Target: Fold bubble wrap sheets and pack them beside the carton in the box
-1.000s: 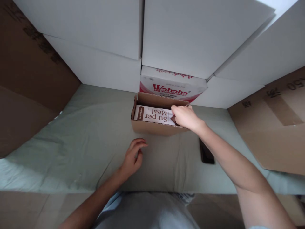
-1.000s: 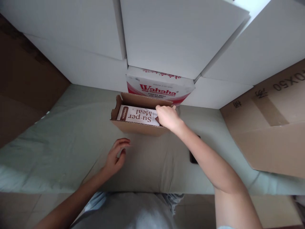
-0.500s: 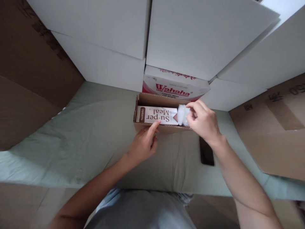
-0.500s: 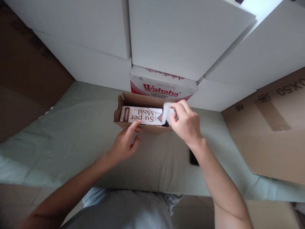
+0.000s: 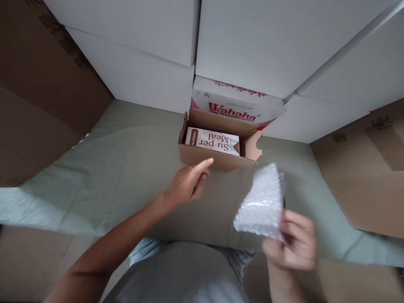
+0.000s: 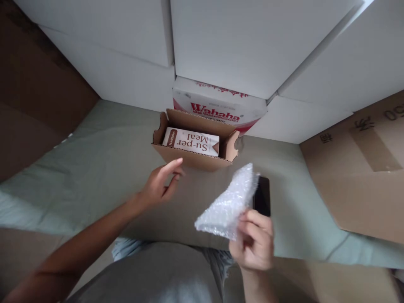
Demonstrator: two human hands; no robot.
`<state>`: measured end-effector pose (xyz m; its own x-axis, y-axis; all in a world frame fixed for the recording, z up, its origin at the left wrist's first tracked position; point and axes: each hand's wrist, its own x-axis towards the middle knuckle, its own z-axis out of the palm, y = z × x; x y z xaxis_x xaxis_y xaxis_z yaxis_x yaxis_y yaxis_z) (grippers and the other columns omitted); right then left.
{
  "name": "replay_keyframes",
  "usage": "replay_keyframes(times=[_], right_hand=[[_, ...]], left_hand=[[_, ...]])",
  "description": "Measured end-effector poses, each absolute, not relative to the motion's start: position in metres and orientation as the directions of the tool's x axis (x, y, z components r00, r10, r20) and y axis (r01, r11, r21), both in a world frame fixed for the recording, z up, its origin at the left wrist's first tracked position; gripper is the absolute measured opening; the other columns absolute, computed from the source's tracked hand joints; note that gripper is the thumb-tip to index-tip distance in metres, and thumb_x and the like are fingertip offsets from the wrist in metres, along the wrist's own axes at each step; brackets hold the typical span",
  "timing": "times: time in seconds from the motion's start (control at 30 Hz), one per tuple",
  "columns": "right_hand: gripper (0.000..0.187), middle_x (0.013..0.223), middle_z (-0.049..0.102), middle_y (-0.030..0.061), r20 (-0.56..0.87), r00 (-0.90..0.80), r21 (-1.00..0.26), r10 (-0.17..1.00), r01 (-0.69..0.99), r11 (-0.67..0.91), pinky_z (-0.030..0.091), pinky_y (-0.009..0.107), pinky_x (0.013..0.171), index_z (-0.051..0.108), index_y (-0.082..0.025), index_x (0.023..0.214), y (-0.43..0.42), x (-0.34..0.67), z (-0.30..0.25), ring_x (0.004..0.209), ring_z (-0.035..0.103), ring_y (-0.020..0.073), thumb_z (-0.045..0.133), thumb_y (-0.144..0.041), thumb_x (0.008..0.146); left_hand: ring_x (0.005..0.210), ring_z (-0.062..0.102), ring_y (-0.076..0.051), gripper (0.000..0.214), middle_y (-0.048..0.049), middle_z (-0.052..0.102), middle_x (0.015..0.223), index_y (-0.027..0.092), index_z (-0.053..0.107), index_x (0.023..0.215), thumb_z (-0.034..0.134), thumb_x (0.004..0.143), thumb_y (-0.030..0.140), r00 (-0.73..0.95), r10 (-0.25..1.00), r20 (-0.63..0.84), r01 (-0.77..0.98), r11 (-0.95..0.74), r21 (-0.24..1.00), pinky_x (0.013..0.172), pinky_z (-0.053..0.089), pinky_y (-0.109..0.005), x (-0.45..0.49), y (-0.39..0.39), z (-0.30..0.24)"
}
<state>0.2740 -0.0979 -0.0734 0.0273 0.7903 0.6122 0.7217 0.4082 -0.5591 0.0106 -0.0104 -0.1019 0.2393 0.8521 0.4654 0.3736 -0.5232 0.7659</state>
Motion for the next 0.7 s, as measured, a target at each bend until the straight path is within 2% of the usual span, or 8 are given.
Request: replay_keyframes(times=[0.1,0.17,0.23,0.33,0.47,0.57,0.63,0.7], right_hand=[[0.02,0.09,0.063,0.0059,0.607,-0.064,-0.524,0.792,0.717,0.46,0.055,0.041,0.067,0.056,-0.028,0.09,-0.103,0.255,-0.109,0.083,0.065,0.0239,0.055,-0.013,0.076],[0.021,0.101,0.065,0.0074,0.499,-0.169,-0.572,0.85,0.673,0.469,0.056,0.041,0.073,0.056,-0.027,0.088,-0.104,0.24,-0.128,0.093,0.065,0.0234,0.052,-0.01,0.077],[0.021,0.113,0.064,0.0096,0.392,-0.281,-0.632,0.876,0.61,0.479,0.056,0.039,0.08,0.057,-0.025,0.086,-0.106,0.228,-0.142,0.103,0.063,0.0229,0.049,-0.008,0.077],[0.024,0.118,0.064,0.0103,0.316,-0.449,-0.674,0.835,0.513,0.531,0.054,0.038,0.087,0.056,-0.023,0.082,-0.111,0.217,-0.154,0.11,0.061,0.0217,0.046,-0.003,0.075],[0.025,0.113,0.065,0.011,0.347,-0.458,-0.686,0.818,0.471,0.555,0.054,0.04,0.088,0.055,-0.022,0.082,-0.118,0.217,-0.16,0.109,0.061,0.0214,0.045,-0.001,0.074],[0.024,0.108,0.066,0.0114,0.392,-0.363,-0.694,0.845,0.486,0.531,0.056,0.039,0.083,0.055,-0.021,0.081,-0.125,0.222,-0.167,0.105,0.062,0.0208,0.045,-0.001,0.075],[0.023,0.107,0.065,0.0119,0.377,-0.319,-0.707,0.87,0.507,0.492,0.055,0.037,0.081,0.055,-0.02,0.08,-0.131,0.225,-0.172,0.103,0.062,0.0201,0.045,0.0,0.076],[0.022,0.105,0.065,0.0117,0.366,-0.294,-0.712,0.883,0.522,0.469,0.055,0.036,0.081,0.054,-0.02,0.078,-0.137,0.226,-0.178,0.101,0.062,0.0193,0.045,0.0,0.077]], left_hand=[[0.081,0.062,-0.015,0.024,-0.0048,0.066,0.088,0.018,0.058,0.108,0.043,0.089,0.023,0.17,0.954,0.248,0.247,-0.285,0.926,0.076,0.049,-0.028,0.012,-0.035,-0.109],[0.088,0.064,-0.017,0.025,-0.0075,0.067,0.095,0.017,0.061,0.101,0.043,0.091,0.032,0.221,0.975,0.003,0.196,-0.048,0.979,0.077,0.051,-0.029,0.017,-0.049,-0.116],[0.097,0.064,-0.021,0.034,-0.0101,0.067,0.106,0.017,0.059,0.109,0.047,0.088,0.041,0.289,0.942,-0.168,0.17,0.122,0.978,0.079,0.052,-0.033,0.021,-0.059,-0.126],[0.104,0.062,-0.025,0.048,-0.0108,0.065,0.114,0.019,0.053,0.12,0.061,0.078,0.041,0.286,0.919,-0.272,0.195,0.222,0.955,0.086,0.051,-0.038,0.024,-0.069,-0.141],[0.099,0.063,-0.021,0.028,-0.0083,0.066,0.105,0.018,0.057,0.109,0.054,0.082,0.026,0.101,0.964,-0.245,0.304,0.205,0.93,0.089,0.05,-0.038,0.016,-0.082,-0.162],[0.111,0.056,-0.022,0.042,-0.0125,0.059,0.118,0.016,0.046,0.126,0.048,0.084,0.017,-0.027,0.998,-0.058,0.484,0.064,0.873,0.095,0.047,-0.041,0.006,-0.095,-0.174],[0.128,0.041,-0.026,0.046,-0.0146,0.048,0.132,0.017,0.045,0.128,0.048,0.082,0.01,0.087,0.99,0.109,0.649,-0.139,0.748,0.104,0.039,-0.047,0.003,-0.103,-0.177],[0.136,0.029,-0.028,0.038,-0.0118,0.043,0.139,0.018,0.054,0.118,0.048,0.083,0.009,0.325,0.93,0.173,0.707,-0.36,0.609,0.109,0.032,-0.049,0.005,-0.109,-0.176]])
